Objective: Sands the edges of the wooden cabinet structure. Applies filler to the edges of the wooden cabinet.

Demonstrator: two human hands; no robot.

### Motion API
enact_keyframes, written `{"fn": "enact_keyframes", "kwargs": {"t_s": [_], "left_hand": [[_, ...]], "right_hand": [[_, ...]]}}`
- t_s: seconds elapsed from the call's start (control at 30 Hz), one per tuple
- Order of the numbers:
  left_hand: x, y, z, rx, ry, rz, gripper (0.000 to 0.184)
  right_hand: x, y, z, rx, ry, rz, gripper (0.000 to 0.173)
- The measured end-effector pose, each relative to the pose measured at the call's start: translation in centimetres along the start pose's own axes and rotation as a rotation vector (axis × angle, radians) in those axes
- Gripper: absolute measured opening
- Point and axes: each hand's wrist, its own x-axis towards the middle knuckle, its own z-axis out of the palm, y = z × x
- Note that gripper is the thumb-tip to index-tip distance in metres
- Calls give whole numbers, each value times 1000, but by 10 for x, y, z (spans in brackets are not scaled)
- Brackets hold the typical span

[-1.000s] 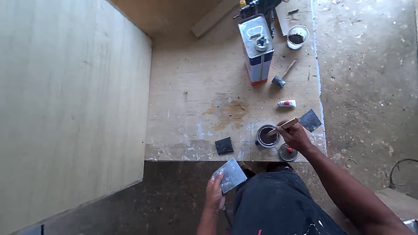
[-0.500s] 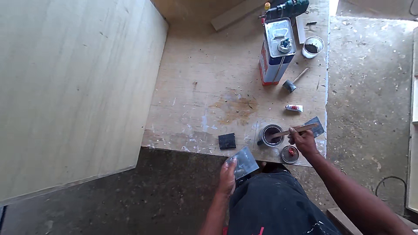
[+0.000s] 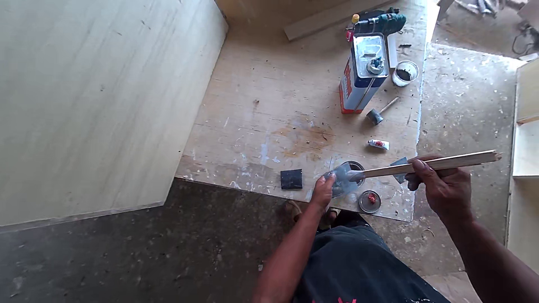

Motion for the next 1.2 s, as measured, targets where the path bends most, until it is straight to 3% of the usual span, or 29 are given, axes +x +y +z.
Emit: {"fn": "enact_keyframes", "kwargs": {"t_s": [0.23, 0.63, 1.0, 1.1, 1.2], "left_hand": [[-12, 4, 10, -305, -13, -80, 32], [-20, -1, 15, -344, -46, 17, 30], [-24, -12, 12, -432, -119, 55, 28], [-25, -13, 4, -435, -79, 78, 29], [-24, -13, -7, -407, 0, 88, 30]], "right_hand": [[-3, 13, 6, -276, -40, -140, 17], [0, 21, 15, -427, -105, -212, 26], [12, 73, 33, -399, -183, -50, 26], [13, 94, 43, -485, -189, -77, 26], [10, 120, 70, -605, -314, -47, 24]]}}
